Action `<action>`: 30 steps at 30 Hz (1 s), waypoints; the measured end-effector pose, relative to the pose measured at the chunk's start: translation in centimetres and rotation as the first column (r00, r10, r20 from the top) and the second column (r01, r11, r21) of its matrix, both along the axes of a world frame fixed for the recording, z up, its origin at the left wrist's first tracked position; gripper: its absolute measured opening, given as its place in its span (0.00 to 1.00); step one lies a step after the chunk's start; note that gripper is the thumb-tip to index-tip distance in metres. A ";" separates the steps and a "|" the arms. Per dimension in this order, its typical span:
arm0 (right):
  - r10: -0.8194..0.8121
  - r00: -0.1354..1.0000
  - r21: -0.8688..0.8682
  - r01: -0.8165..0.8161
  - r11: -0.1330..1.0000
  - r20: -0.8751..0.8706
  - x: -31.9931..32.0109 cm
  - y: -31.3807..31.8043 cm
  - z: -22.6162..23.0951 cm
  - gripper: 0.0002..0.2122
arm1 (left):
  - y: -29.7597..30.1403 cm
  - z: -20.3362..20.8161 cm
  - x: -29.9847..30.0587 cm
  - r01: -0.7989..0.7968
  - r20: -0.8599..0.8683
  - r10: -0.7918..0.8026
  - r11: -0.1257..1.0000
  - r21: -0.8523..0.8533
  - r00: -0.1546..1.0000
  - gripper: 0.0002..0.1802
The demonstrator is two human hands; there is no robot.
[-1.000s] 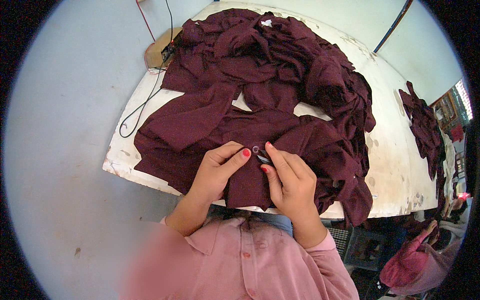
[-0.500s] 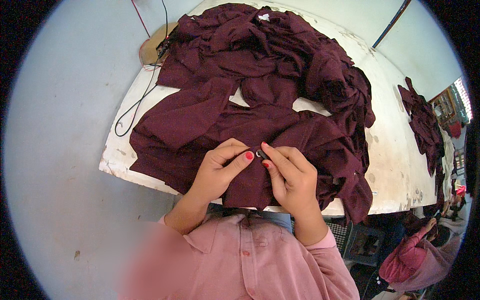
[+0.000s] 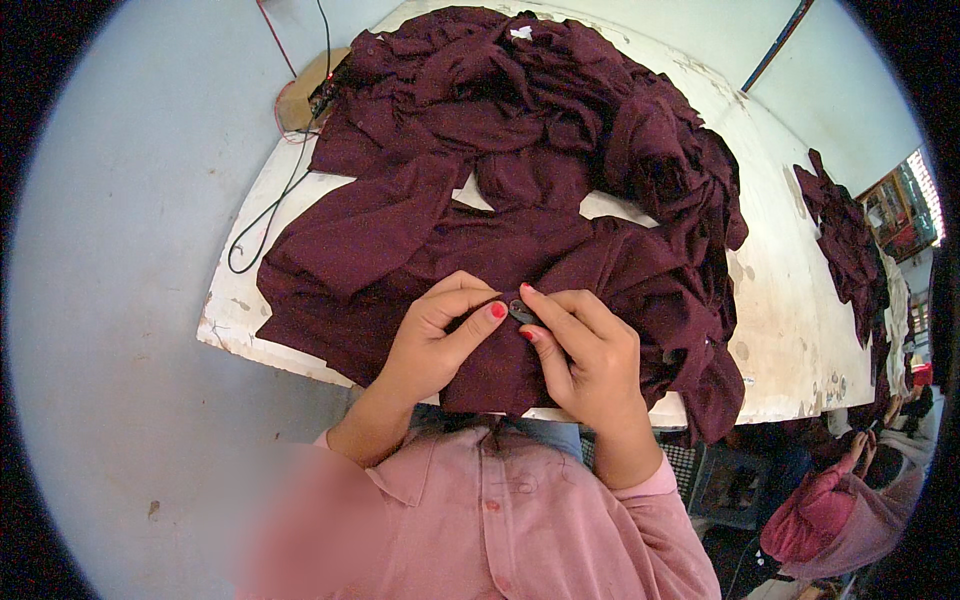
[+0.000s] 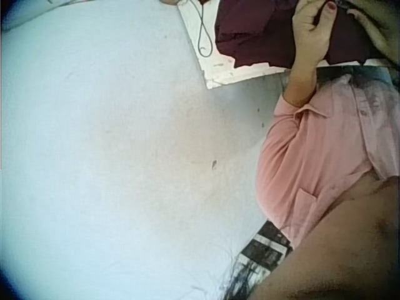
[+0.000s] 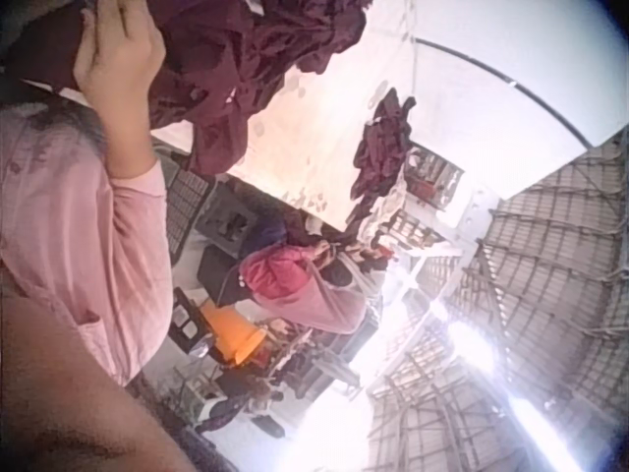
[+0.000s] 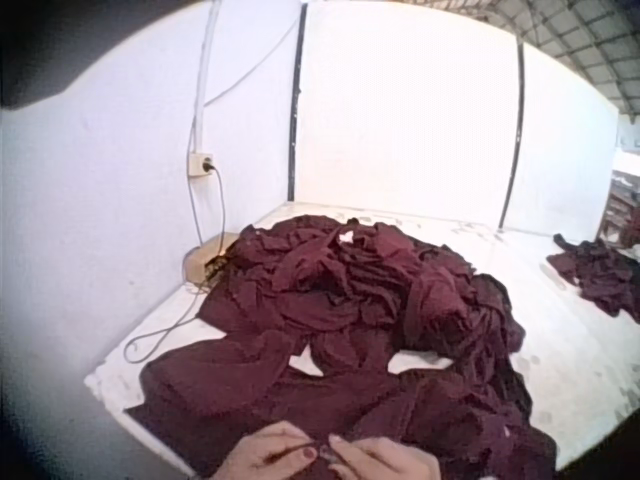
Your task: The person uses small scissors to trim loose threads and tags from a maroon shirt. They repeatedly lift and reposition the shirt to access different areas, cutting visible threads and a tag before placing the shirt back on the pile.
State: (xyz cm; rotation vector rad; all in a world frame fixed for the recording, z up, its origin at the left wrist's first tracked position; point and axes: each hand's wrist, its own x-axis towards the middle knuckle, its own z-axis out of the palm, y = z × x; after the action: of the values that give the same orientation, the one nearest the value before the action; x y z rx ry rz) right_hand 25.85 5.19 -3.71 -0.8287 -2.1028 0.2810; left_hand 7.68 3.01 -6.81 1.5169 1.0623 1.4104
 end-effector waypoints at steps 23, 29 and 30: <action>-0.008 0.992 -0.123 -0.008 0.992 -0.128 0.7 -0.1 0.7 0.23 | -0.2 0.1 0.1 -0.002 -0.065 0.010 0.993 0.117 0.998 0.09; -0.086 0.965 -0.169 0.044 0.985 -0.247 1.2 0.7 -0.7 0.11 | -0.2 0.9 0.1 -0.090 -0.340 0.159 0.973 0.211 0.927 0.11; -0.100 0.969 -0.041 0.093 0.995 -0.227 1.3 0.5 -0.8 0.11 | 0.1 0.5 0.1 -0.139 -0.435 0.327 0.901 0.411 0.839 0.12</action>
State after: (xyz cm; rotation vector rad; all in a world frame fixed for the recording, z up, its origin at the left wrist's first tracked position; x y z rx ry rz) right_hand 27.13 5.70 -4.49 -0.8711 -1.8422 0.3404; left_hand 7.74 3.12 -6.30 2.1650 1.3907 1.4818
